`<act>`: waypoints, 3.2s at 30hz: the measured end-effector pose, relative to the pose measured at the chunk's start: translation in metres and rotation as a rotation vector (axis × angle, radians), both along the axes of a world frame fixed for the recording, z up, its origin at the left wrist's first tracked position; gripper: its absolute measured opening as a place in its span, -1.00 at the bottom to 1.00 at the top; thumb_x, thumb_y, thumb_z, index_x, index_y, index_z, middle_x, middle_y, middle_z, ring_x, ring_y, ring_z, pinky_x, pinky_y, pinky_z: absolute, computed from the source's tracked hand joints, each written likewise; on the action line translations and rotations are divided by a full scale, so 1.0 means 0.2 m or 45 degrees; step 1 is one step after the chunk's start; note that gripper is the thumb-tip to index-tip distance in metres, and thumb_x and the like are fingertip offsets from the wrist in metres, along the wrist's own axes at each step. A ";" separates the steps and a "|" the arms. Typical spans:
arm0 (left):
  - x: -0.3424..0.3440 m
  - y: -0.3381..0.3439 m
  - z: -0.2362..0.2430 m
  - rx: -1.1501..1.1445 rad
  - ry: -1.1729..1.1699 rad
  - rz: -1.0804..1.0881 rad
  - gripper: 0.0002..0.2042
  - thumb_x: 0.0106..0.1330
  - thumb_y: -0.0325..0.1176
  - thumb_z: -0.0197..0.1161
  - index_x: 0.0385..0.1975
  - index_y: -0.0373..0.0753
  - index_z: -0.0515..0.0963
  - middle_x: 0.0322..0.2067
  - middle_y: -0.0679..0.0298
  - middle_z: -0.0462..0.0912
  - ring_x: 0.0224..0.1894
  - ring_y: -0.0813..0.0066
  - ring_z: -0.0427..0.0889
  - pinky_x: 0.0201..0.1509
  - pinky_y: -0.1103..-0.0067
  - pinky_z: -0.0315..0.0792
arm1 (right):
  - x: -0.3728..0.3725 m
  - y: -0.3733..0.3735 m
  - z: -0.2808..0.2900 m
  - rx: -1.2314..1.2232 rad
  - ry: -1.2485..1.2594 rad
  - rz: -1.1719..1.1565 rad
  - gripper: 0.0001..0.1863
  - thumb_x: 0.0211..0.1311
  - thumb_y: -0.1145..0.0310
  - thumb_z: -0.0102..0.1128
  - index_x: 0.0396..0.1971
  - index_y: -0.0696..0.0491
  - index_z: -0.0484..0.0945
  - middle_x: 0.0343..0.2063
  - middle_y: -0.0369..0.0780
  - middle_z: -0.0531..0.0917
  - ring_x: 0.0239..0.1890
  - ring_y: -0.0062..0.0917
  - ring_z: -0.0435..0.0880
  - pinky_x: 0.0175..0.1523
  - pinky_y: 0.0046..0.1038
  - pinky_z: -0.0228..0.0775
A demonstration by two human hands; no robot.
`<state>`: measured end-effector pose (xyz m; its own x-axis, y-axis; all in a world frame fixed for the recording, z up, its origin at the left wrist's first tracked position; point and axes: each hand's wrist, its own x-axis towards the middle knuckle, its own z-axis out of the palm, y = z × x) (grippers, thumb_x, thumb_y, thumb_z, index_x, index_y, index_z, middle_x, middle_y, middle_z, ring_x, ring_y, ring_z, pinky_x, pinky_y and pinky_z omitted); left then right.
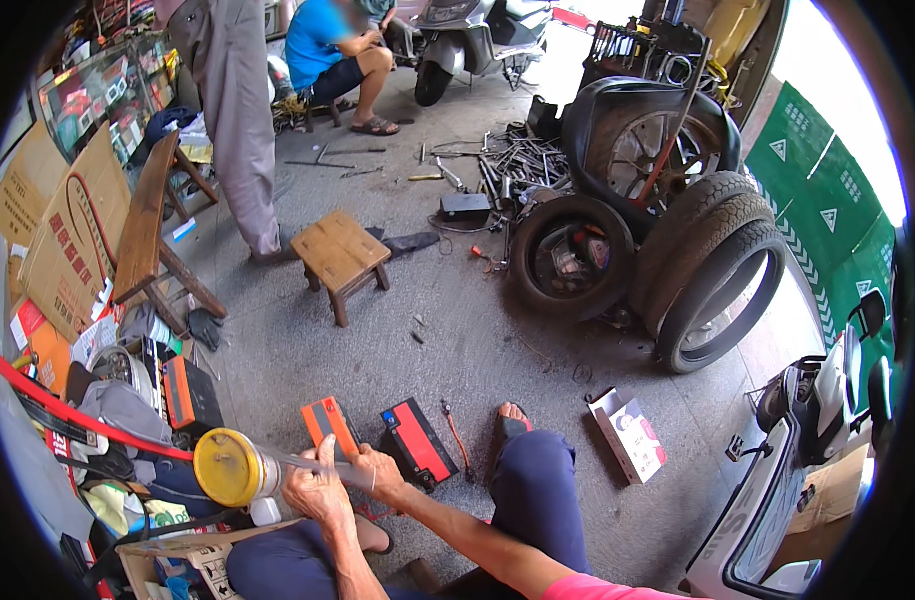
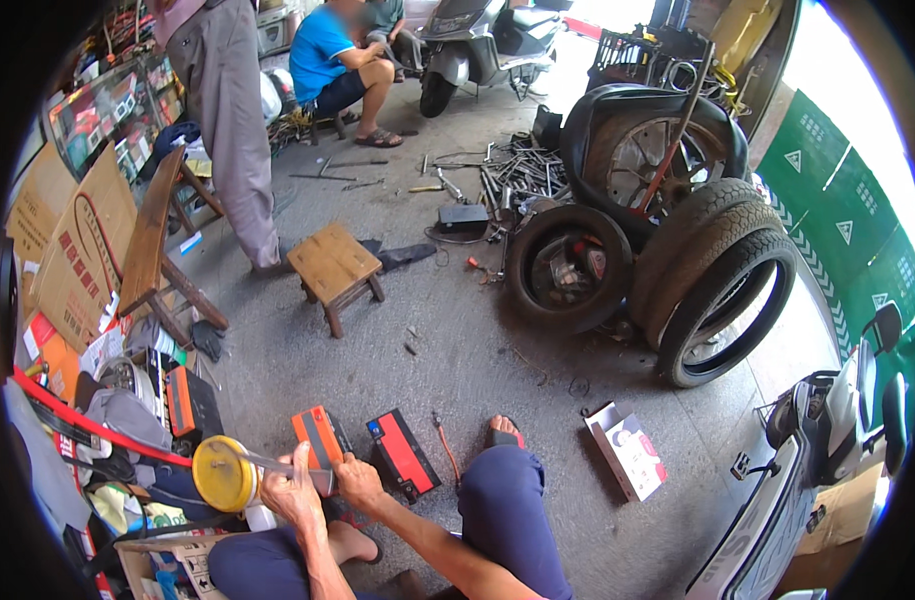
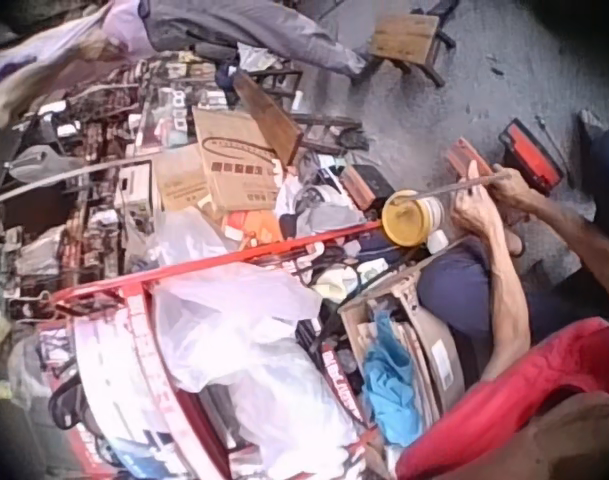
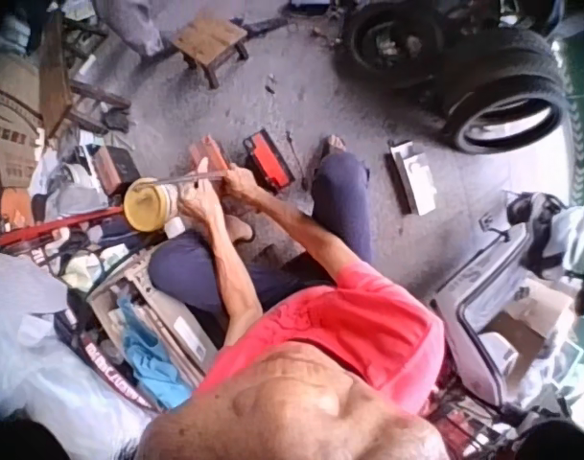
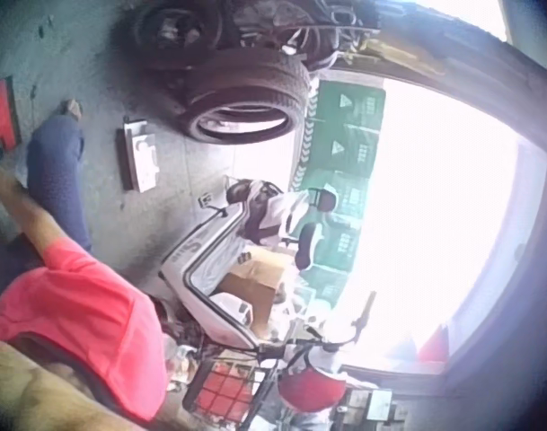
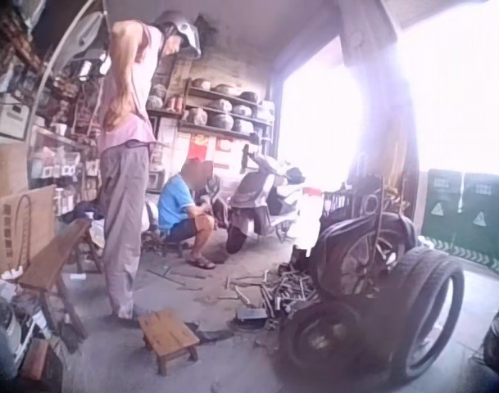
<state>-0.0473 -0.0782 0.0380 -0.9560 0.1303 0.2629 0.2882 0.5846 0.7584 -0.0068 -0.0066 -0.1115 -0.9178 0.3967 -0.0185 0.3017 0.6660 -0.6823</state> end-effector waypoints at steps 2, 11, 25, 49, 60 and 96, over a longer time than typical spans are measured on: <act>-0.01 -0.01 -0.07 0.044 0.190 -0.057 -0.69 0.23 -0.26 0.40 -0.58 -0.42 0.58 -0.51 0.18 0.54 -0.63 0.46 0.43 -0.53 0.38 0.29 | -0.01 0.00 0.00 0.019 0.000 0.006 -0.77 0.10 0.42 0.11 -0.22 0.13 0.52 -0.28 0.01 0.57 -0.26 -0.08 0.67 -0.22 -0.11 0.55; 0.04 0.01 0.06 0.650 -0.456 -0.235 -0.69 0.41 -0.41 0.09 0.08 -0.41 0.43 -0.15 0.06 0.61 -0.20 0.37 0.67 -0.21 0.52 0.60 | -0.01 -0.01 0.02 -0.019 -0.049 -0.009 -0.77 0.14 0.37 0.13 -0.19 0.09 0.52 -0.26 0.00 0.58 -0.25 -0.10 0.67 -0.24 -0.14 0.56; 0.03 0.06 -0.03 0.781 -0.149 -0.085 -0.90 0.23 -0.53 0.32 -0.43 -0.41 0.53 -0.56 0.26 0.58 -0.54 0.59 0.47 -0.43 0.55 0.41 | 0.01 0.01 -0.04 0.086 0.052 0.000 -0.80 0.17 0.40 0.07 -0.22 0.12 0.52 -0.32 0.00 0.58 -0.41 -0.13 0.69 -0.38 -0.14 0.55; 0.00 -0.03 0.02 0.690 -0.198 -0.115 -0.94 0.35 -0.56 0.12 -0.24 -0.30 0.44 -0.32 0.28 0.57 -0.27 0.50 0.64 -0.31 0.62 0.55 | 0.00 0.01 0.02 0.171 0.054 0.104 -0.84 0.12 0.49 0.07 -0.29 0.19 0.50 -0.30 0.02 0.59 -0.35 -0.12 0.71 -0.30 -0.20 0.59; -0.22 -0.06 0.74 0.770 -0.132 -0.233 -0.88 0.38 -0.51 0.13 -0.15 -0.31 0.39 -0.32 0.13 0.64 -0.33 0.47 0.69 -0.42 0.62 0.63 | -0.13 0.41 0.73 0.457 0.158 0.279 -0.87 -0.02 0.46 0.19 -0.41 0.09 0.61 -0.46 -0.12 0.65 -0.35 -0.26 0.71 -0.22 -0.28 0.58; -0.58 -0.25 0.63 1.538 -1.406 -0.228 -0.87 0.42 -0.43 0.13 -0.14 -0.30 0.53 -0.03 0.09 0.65 0.07 0.24 0.63 -0.12 0.52 0.66 | 0.39 0.64 1.62 -0.325 0.508 0.208 -0.75 -0.02 0.61 0.44 -0.26 0.16 0.72 -0.43 -0.16 0.76 -0.51 -0.59 0.74 -0.44 -0.60 0.55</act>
<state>-0.1635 -0.1285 0.1641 -0.7343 0.4914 -0.4683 -0.6734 -0.4406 0.5936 0.0717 0.1209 0.2118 -0.9228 0.2759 0.2691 -0.1105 0.4795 -0.8706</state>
